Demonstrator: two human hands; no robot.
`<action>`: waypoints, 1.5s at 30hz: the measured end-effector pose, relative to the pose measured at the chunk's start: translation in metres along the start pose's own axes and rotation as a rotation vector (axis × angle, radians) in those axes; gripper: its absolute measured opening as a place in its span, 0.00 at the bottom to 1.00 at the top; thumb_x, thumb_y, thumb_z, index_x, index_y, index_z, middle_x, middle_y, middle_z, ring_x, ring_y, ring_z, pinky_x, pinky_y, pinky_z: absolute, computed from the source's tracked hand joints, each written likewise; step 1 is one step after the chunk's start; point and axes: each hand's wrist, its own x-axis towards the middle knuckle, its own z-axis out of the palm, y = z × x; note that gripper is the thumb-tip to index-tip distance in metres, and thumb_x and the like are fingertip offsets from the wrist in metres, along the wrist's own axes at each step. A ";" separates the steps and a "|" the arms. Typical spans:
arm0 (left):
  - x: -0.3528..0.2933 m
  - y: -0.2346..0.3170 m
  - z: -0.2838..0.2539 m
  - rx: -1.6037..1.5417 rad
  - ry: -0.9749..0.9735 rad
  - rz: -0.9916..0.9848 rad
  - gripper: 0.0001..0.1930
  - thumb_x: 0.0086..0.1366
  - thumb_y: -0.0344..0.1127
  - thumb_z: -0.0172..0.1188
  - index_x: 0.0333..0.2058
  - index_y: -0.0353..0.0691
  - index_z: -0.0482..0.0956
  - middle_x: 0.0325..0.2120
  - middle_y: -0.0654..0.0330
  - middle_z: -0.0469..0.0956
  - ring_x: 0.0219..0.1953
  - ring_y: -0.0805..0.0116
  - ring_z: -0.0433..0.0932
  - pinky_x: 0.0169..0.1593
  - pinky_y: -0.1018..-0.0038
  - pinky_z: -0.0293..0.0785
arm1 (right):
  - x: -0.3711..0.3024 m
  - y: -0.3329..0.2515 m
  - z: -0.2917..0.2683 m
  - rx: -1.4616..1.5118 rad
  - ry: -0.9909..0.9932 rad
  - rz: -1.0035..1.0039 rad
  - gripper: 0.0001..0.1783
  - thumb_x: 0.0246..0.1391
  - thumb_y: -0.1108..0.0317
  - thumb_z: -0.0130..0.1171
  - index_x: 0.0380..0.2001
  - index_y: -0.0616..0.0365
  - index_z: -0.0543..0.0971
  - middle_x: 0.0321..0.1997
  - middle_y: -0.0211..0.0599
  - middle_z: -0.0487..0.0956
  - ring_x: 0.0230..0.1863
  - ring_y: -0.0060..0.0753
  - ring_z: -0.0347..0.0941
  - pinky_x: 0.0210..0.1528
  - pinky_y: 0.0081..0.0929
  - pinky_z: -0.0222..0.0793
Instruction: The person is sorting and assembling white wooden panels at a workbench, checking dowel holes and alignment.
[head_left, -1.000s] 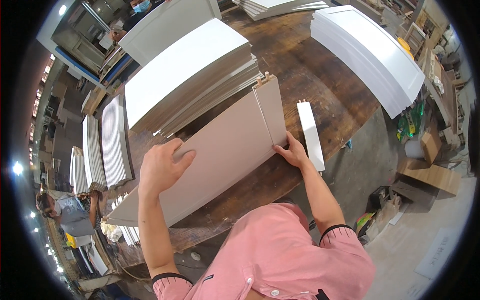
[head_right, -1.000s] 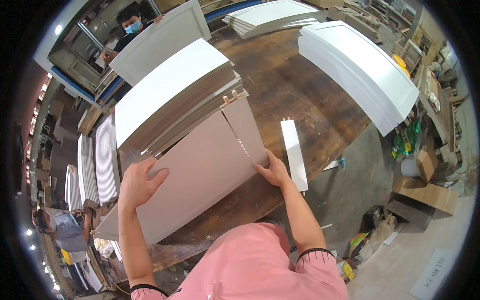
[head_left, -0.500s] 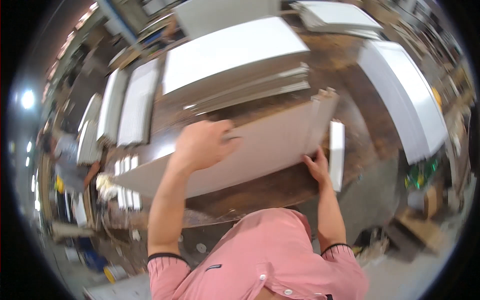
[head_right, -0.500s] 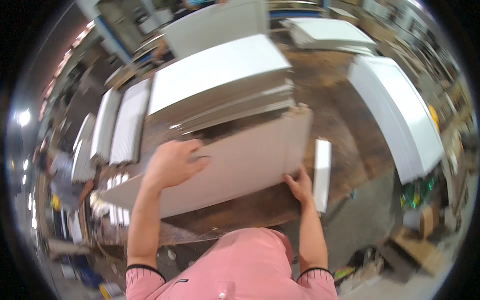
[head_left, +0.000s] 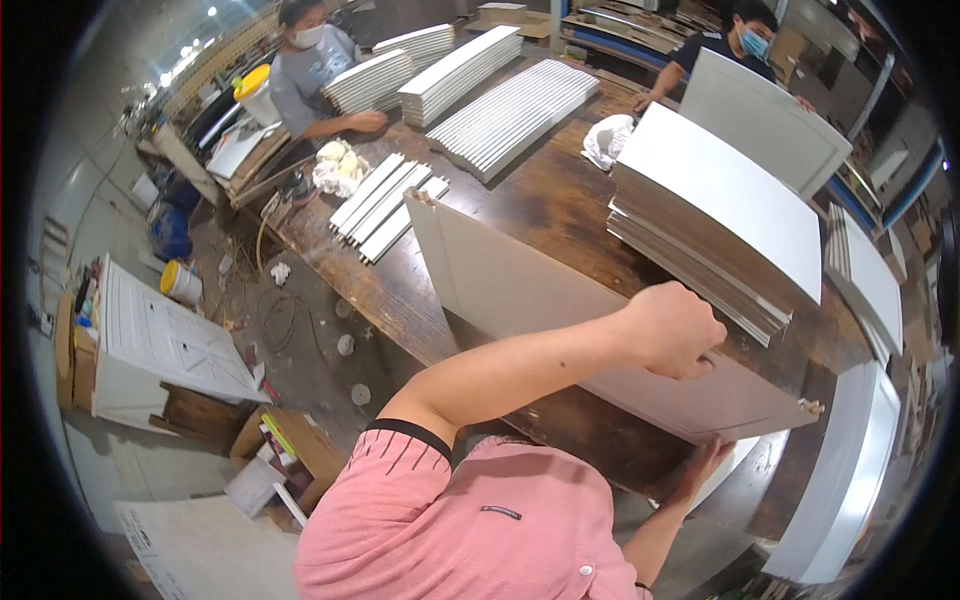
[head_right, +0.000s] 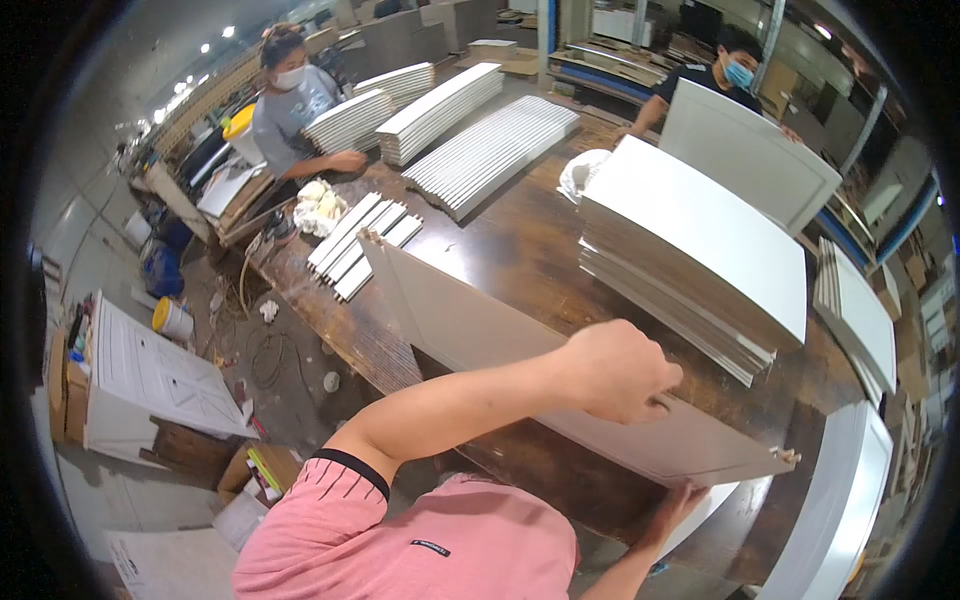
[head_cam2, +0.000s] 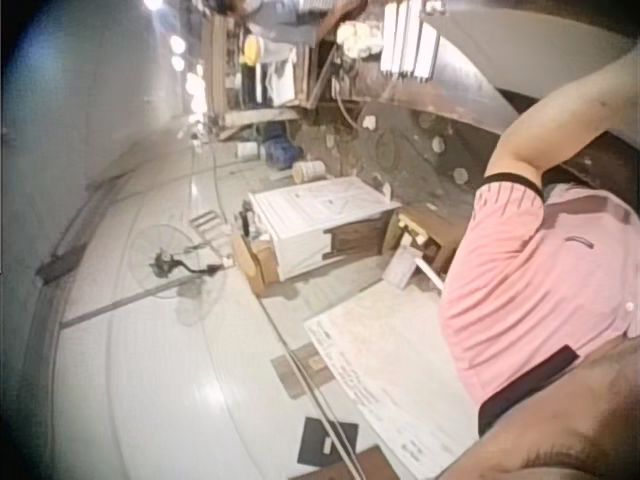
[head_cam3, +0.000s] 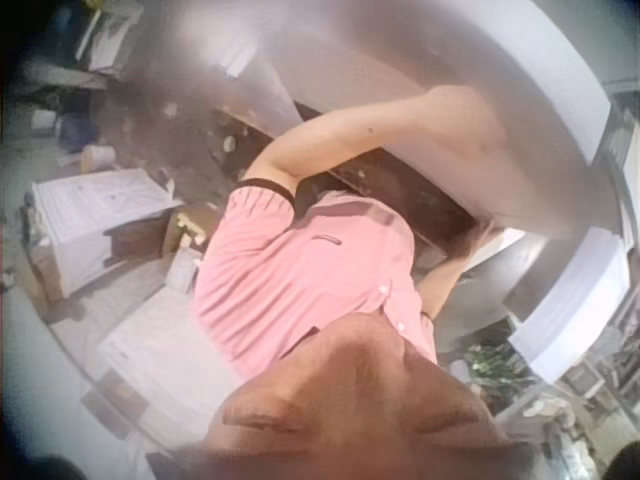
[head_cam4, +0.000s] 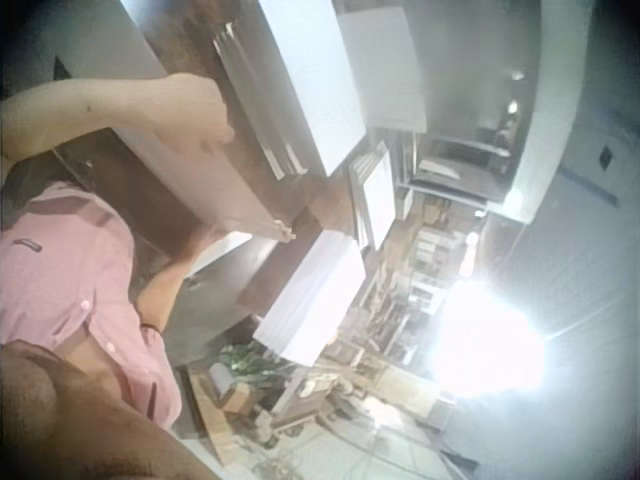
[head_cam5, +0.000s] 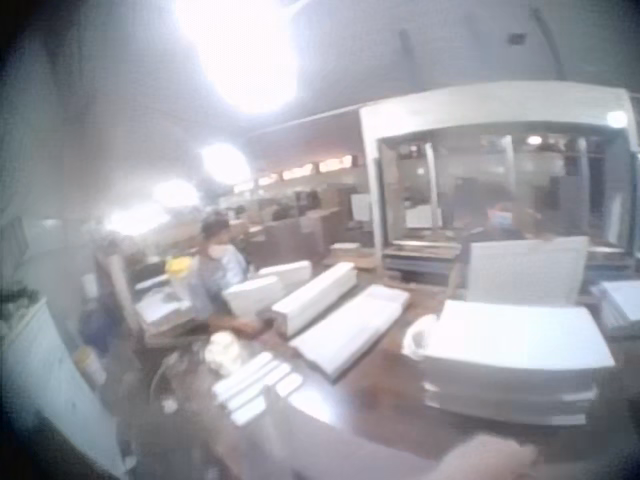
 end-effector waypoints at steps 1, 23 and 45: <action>-0.004 -0.001 0.002 0.004 0.039 0.031 0.18 0.60 0.49 0.59 0.35 0.38 0.82 0.26 0.48 0.83 0.32 0.47 0.83 0.39 0.56 0.79 | 0.004 -0.011 0.003 0.091 0.219 -0.055 0.36 0.66 0.55 0.53 0.70 0.64 0.59 0.72 0.48 0.62 0.72 0.43 0.57 0.73 0.41 0.50; -0.191 -0.116 0.008 0.011 1.281 0.149 0.13 0.57 0.32 0.63 0.43 0.47 0.80 0.45 0.56 0.80 0.53 0.56 0.77 0.55 0.59 0.71 | 0.032 -0.283 0.129 -0.874 -0.058 -0.877 0.32 0.60 0.36 0.56 0.21 0.56 0.76 0.22 0.34 0.73 0.27 0.40 0.69 0.41 0.34 0.60; -0.326 -0.285 0.177 -0.696 0.526 -0.799 0.14 0.65 0.30 0.61 0.49 0.36 0.79 0.40 0.51 0.84 0.43 0.58 0.83 0.50 0.67 0.77 | 0.015 -0.313 0.139 -1.090 -0.230 -0.541 0.16 0.46 0.55 0.71 0.30 0.55 0.80 0.33 0.36 0.79 0.40 0.49 0.71 0.47 0.42 0.66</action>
